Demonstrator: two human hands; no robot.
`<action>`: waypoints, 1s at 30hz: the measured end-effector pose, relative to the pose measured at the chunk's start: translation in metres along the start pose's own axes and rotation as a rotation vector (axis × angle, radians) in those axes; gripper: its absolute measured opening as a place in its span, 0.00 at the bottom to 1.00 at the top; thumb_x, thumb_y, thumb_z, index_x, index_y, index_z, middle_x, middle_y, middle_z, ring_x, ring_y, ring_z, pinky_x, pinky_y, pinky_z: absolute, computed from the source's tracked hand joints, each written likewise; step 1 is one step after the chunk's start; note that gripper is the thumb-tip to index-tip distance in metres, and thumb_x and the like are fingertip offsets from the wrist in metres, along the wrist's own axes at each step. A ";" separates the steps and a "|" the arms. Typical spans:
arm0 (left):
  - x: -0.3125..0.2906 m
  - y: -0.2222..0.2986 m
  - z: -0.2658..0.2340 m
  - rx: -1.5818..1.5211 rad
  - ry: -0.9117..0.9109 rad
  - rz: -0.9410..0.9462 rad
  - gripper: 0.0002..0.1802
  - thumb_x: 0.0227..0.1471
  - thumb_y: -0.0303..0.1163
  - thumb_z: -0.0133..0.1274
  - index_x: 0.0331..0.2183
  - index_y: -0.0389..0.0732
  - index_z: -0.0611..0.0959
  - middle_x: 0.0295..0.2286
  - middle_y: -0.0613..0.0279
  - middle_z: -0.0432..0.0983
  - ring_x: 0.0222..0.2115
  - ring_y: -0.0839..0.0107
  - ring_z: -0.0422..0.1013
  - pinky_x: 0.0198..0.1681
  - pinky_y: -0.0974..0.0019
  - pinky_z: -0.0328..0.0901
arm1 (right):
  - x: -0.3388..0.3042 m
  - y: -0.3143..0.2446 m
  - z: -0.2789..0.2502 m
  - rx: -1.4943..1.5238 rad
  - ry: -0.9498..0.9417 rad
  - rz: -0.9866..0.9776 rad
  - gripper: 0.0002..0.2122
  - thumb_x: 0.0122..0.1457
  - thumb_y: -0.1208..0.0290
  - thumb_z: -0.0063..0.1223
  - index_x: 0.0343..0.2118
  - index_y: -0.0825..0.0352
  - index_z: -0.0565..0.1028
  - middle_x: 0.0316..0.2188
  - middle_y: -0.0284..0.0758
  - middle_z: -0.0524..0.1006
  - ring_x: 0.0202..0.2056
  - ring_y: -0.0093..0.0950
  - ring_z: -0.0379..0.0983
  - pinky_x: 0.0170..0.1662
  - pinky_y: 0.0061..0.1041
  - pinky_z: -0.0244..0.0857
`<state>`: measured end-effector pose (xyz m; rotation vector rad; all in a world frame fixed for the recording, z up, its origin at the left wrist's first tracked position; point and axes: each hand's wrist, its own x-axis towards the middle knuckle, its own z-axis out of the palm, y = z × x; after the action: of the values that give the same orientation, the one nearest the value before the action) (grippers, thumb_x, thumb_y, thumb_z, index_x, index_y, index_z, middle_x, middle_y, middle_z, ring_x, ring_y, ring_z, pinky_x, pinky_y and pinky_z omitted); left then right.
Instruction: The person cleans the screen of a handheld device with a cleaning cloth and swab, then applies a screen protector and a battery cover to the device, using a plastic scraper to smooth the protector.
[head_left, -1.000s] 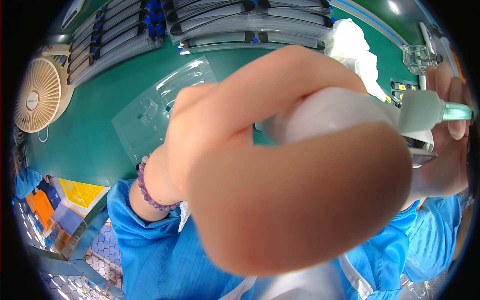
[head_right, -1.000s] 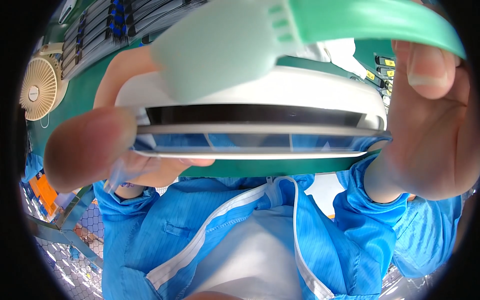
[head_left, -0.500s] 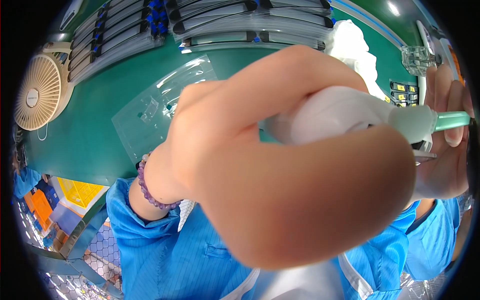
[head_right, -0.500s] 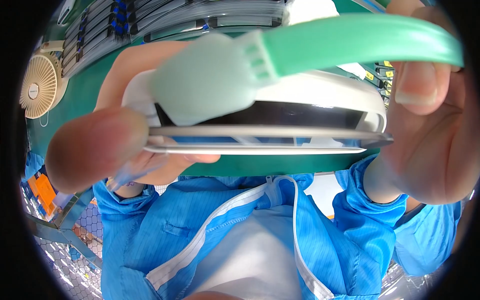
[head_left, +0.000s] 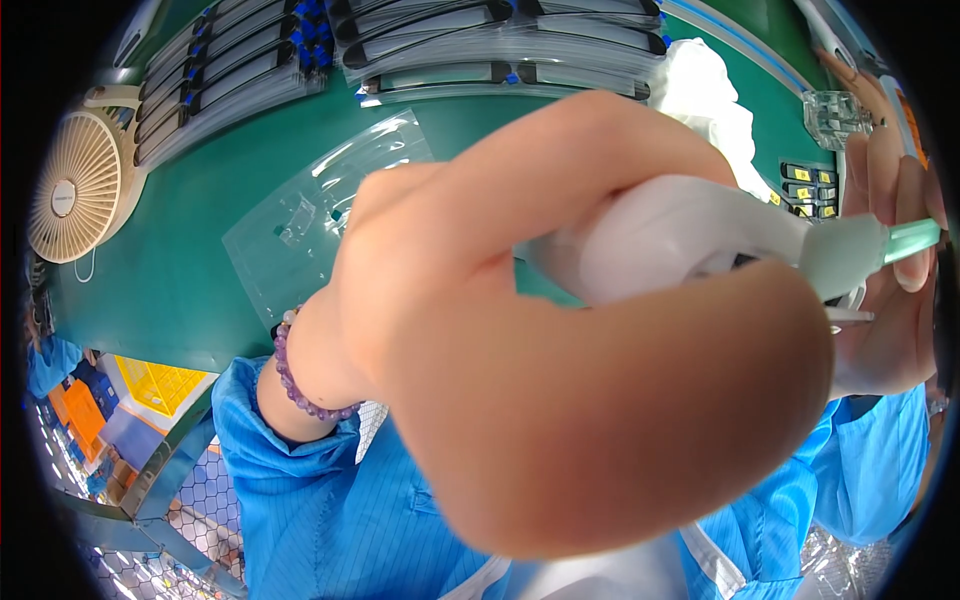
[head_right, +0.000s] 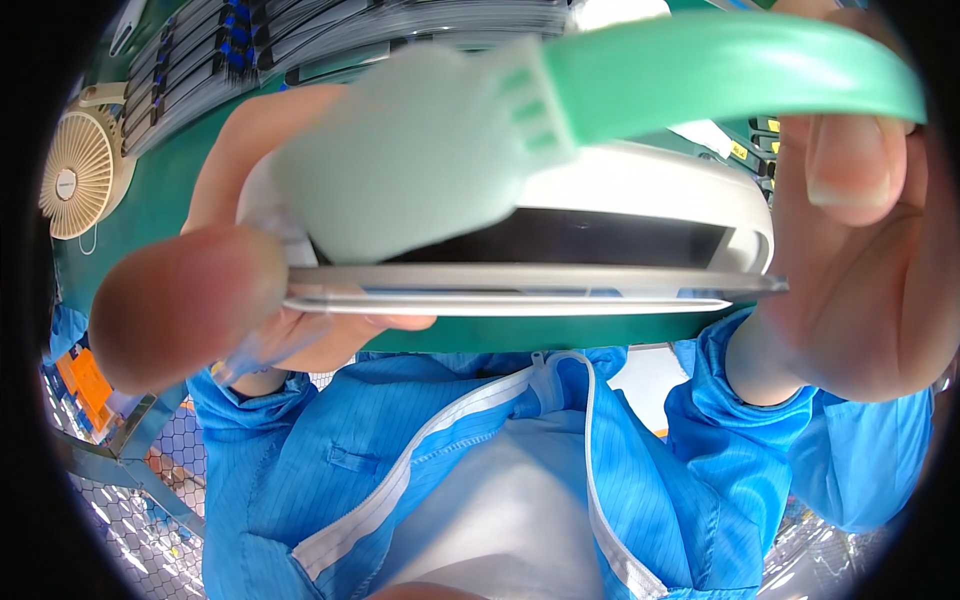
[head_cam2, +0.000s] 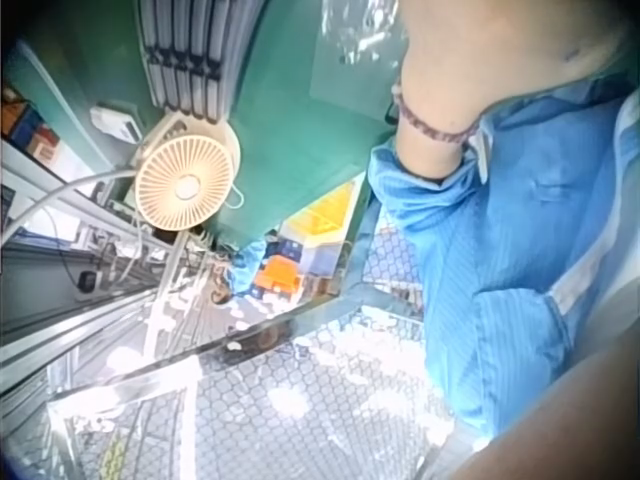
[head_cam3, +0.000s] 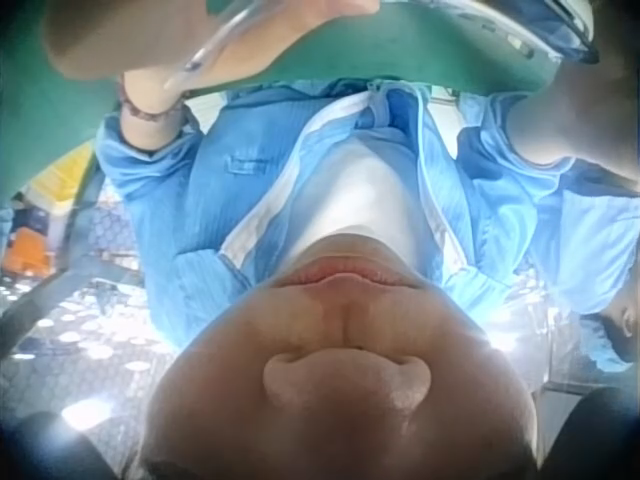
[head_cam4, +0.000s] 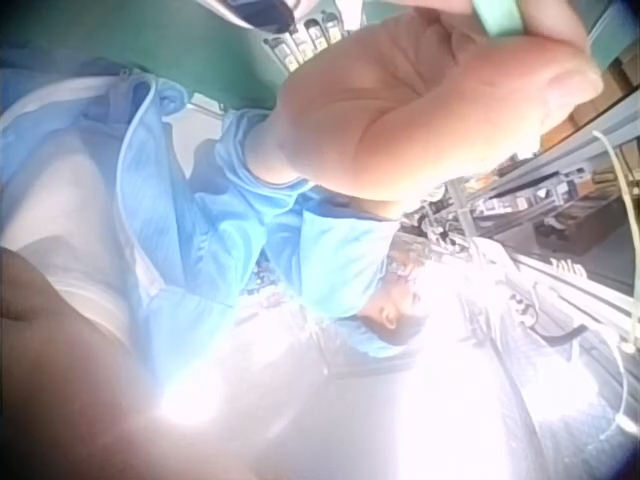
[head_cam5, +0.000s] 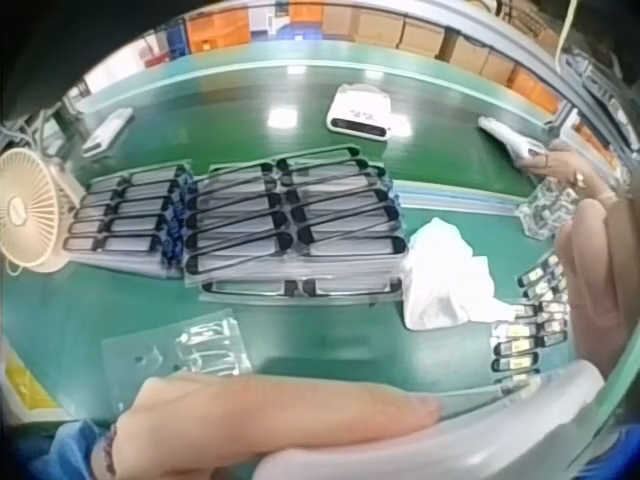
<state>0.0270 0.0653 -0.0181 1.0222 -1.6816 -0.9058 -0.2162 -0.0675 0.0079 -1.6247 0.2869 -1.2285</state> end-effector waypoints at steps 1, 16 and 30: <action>0.001 -0.002 0.000 -0.008 -0.003 -0.003 0.25 0.44 0.31 0.54 0.43 0.32 0.67 0.38 0.54 0.69 0.34 0.72 0.69 0.34 0.73 0.65 | 0.000 0.000 -0.001 -0.001 0.001 0.001 0.14 0.59 0.62 0.29 0.32 0.69 0.64 0.20 0.38 0.69 0.24 0.23 0.62 0.34 0.22 0.54; -0.001 0.001 -0.002 -0.113 -0.040 -0.058 0.24 0.45 0.29 0.53 0.43 0.30 0.66 0.35 0.56 0.70 0.29 0.77 0.70 0.30 0.74 0.66 | -0.003 0.001 -0.008 -0.002 0.014 0.017 0.14 0.58 0.62 0.31 0.29 0.68 0.65 0.19 0.36 0.67 0.25 0.23 0.60 0.35 0.23 0.52; 0.016 0.003 0.003 0.040 -0.088 0.094 0.26 0.44 0.28 0.55 0.44 0.28 0.65 0.34 0.56 0.71 0.25 0.76 0.70 0.26 0.76 0.66 | -0.005 -0.001 -0.014 -0.003 0.023 0.029 0.14 0.57 0.62 0.32 0.26 0.67 0.65 0.19 0.34 0.66 0.25 0.23 0.57 0.35 0.25 0.51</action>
<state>0.0196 0.0521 -0.0113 0.9330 -1.8123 -0.8698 -0.2303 -0.0718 0.0051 -1.6047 0.3257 -1.2259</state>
